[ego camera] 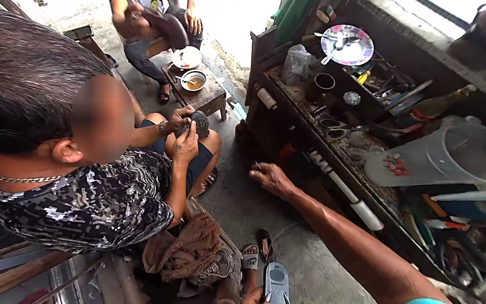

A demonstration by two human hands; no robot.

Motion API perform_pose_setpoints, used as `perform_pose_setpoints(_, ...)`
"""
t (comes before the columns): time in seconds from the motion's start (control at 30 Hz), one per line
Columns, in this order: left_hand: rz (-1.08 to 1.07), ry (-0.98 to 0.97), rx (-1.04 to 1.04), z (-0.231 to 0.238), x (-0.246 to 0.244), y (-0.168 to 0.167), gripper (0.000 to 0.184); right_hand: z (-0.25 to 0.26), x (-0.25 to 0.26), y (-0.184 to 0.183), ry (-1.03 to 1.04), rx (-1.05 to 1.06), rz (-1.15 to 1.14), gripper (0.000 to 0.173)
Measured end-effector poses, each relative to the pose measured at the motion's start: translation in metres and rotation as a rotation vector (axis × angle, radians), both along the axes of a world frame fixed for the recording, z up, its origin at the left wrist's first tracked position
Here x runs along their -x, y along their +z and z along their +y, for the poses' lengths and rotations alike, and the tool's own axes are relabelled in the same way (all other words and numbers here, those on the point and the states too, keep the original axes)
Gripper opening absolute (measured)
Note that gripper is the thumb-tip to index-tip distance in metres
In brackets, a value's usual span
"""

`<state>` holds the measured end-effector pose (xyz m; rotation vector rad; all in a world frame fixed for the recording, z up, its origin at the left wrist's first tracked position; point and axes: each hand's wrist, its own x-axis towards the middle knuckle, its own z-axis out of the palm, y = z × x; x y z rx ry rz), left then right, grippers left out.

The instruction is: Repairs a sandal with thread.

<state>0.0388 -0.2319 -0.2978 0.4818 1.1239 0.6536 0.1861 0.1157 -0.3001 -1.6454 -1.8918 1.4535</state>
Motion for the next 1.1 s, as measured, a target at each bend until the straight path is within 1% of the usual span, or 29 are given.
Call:
perform_pose_setpoints(0.07,-0.009,0.012,-0.008,-0.004,-0.006,-0.001,0.033,-0.067,-0.052,-0.018,-0.059,0.165,-0.023,0.038)
perform_pose_setpoints(0.1,-0.013,0.003,-0.012,-0.004,-0.009,0.000,0.036,-0.104,-0.076,-0.021,-0.121,0.227,-0.021,0.036)
perform_pose_setpoints(0.17,-0.015,-0.025,-0.033,-0.008,-0.017,0.010,0.041,-0.180,-0.115,-0.016,-0.261,0.341,0.005,0.033)
perform_pose_setpoints(0.23,-0.030,-0.029,-0.089,-0.008,-0.032,0.018,0.045,-0.246,-0.145,-0.008,-0.373,0.388,0.024,0.028)
perform_pose_setpoints(0.3,-0.047,-0.016,-0.130,-0.017,-0.049,0.030,0.044,-0.307,-0.171,0.001,-0.434,0.382,0.058,0.027)
perform_pose_setpoints(0.4,-0.075,-0.010,-0.183,-0.041,-0.075,0.039,0.037,-0.384,-0.198,0.012,-0.521,0.257,0.124,0.026)
perform_pose_setpoints(0.5,-0.105,-0.073,-0.240,-0.067,-0.102,0.039,0.037,-0.447,-0.215,0.022,-0.612,0.129,0.219,0.029)
perform_pose_setpoints(0.57,-0.125,-0.130,-0.278,-0.085,-0.118,0.032,0.037,-0.482,-0.222,0.019,-0.660,0.036,0.260,0.031)
perform_pose_setpoints(0.63,-0.145,-0.214,-0.319,-0.097,-0.131,0.017,0.038,-0.509,-0.223,0.009,-0.705,-0.101,0.269,0.035)
perform_pose_setpoints(0.7,-0.147,-0.311,-0.392,-0.104,-0.143,-0.011,0.037,-0.525,-0.227,-0.004,-0.701,-0.329,0.235,0.036)
perform_pose_setpoints(0.77,-0.126,-0.416,-0.442,-0.114,-0.150,-0.045,0.036,-0.539,-0.227,-0.019,-0.616,-0.566,0.179,0.028)
perform_pose_setpoints(0.83,-0.082,-0.521,-0.504,-0.121,-0.160,-0.080,0.038,-0.543,-0.230,-0.037,-0.465,-0.712,0.051,0.026)
perform_pose_setpoints(0.9,-0.042,-0.633,-0.584,-0.132,-0.165,-0.108,0.039,-0.554,-0.228,-0.062,-0.374,-0.767,-0.044,0.027)
perform_pose_setpoints(0.97,-0.018,-0.708,-0.697,-0.139,-0.176,-0.132,0.038,-0.562,-0.234,-0.092,-0.308,-0.850,-0.144,0.021)
perform_pose_setpoints(1.03,-0.003,-0.758,-0.723,-0.157,-0.175,-0.150,0.035,-0.586,-0.229,-0.118,-0.283,-0.908,-0.230,0.017)
perform_pose_setpoints(1.1,-0.040,-0.766,-0.707,-0.176,-0.173,-0.164,0.032,-0.611,-0.222,-0.133,-0.276,-0.892,-0.335,0.015)
